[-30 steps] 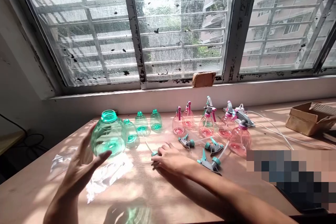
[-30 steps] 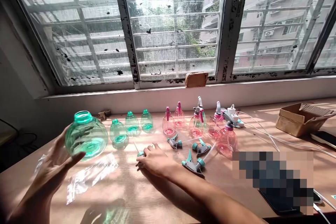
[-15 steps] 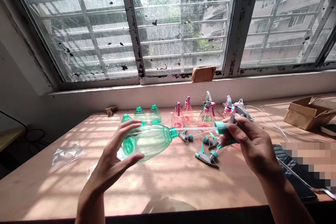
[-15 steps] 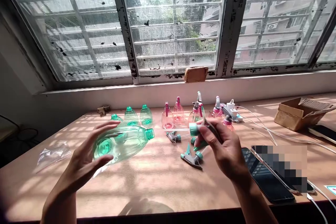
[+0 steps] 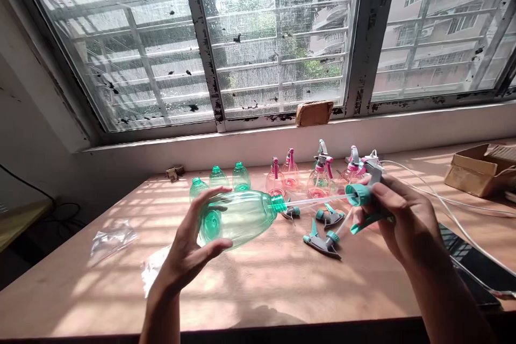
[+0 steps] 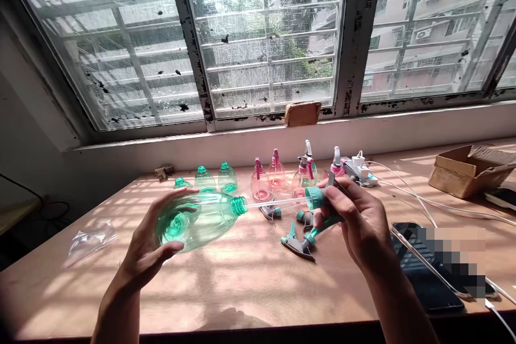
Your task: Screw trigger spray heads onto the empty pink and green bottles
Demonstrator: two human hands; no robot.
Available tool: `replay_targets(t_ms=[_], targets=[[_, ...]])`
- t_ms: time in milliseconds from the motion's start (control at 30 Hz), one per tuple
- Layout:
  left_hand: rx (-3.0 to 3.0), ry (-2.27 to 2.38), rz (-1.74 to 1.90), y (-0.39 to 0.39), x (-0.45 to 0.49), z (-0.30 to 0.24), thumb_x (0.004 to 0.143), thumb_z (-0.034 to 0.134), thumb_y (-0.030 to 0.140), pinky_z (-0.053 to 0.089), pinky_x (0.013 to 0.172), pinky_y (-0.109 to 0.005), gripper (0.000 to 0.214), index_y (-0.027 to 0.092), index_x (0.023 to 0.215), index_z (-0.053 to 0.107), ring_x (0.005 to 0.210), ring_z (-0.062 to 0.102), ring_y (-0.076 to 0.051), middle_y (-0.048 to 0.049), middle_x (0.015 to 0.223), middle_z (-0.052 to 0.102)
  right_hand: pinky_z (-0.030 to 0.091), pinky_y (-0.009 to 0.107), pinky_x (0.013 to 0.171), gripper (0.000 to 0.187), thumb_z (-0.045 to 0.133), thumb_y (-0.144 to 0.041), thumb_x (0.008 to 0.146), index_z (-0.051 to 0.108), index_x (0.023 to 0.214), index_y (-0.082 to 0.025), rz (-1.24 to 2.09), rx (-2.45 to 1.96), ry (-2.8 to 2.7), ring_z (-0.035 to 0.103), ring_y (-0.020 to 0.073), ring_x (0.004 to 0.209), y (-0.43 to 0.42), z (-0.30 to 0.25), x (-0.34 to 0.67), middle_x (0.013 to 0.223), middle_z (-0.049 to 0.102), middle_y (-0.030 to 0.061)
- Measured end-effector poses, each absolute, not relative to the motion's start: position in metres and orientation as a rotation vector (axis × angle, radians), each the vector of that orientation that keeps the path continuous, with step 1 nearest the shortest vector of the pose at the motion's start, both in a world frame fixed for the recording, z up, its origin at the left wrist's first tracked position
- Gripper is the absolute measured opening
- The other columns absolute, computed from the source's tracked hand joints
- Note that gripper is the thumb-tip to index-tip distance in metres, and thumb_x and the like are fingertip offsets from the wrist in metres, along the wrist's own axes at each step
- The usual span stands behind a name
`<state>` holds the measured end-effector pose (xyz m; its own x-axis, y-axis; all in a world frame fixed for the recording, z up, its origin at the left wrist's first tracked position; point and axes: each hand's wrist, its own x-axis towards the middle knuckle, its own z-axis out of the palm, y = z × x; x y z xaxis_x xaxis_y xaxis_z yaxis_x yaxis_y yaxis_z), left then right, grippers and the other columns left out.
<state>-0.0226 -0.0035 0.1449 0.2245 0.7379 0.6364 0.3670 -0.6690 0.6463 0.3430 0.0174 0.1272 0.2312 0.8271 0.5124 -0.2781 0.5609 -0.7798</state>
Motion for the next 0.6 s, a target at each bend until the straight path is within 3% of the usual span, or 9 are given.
replay_targets(t_ms=[233, 400, 500, 600], targets=[[2.159, 0.902, 1.382, -0.008, 0.014, 0.139, 0.087, 0.085, 0.058, 0.037, 0.13, -0.043, 0.084, 0.045, 0.16, 0.046, 0.155, 0.047, -0.032, -0.004, 0.169, 0.051, 0.065, 0.025, 0.06, 0.02, 0.076, -0.046, 0.101, 0.076, 0.106, -0.026, 0.929, -0.649, -1.394, 0.075, 0.0168, 0.063, 0.006, 0.118, 0.312, 0.075, 0.074, -0.0021], [2.1, 0.908, 1.411, -0.013, 0.021, 0.14, 0.083, 0.089, 0.059, 0.036, 0.131, -0.042, 0.089, 0.045, 0.161, 0.047, 0.158, 0.045, -0.032, -0.0032, 0.173, 0.047, 0.065, 0.025, 0.061, 0.02, 0.072, -0.048, 0.104, 0.073, 0.112, -0.03, 0.849, -0.591, -1.478, 0.077, 0.0186, 0.067, 0.005, 0.114, 0.313, 0.075, 0.076, -0.0023], [2.07, 0.884, 1.468, -0.017, 0.02, 0.144, 0.085, 0.084, 0.064, 0.041, 0.125, -0.035, 0.08, 0.04, 0.156, 0.055, 0.152, 0.052, -0.03, -0.0033, 0.168, 0.055, 0.063, 0.024, 0.065, 0.018, 0.073, -0.049, 0.103, 0.074, 0.113, -0.034, 0.703, -0.564, -1.594, 0.076, 0.0164, 0.071, 0.004, 0.112, 0.319, 0.089, 0.078, -0.0014], [2.019, 0.902, 1.521, -0.02, 0.018, 0.147, 0.087, 0.082, 0.066, 0.052, 0.112, -0.032, 0.068, 0.036, 0.145, 0.065, 0.134, 0.067, -0.029, -0.004, 0.148, 0.071, 0.062, 0.025, 0.069, 0.017, 0.077, -0.044, 0.101, 0.074, 0.117, -0.037, 0.433, -0.59, -1.689, 0.075, 0.0173, 0.08, 0.002, 0.111, 0.324, 0.101, 0.079, -0.0005]])
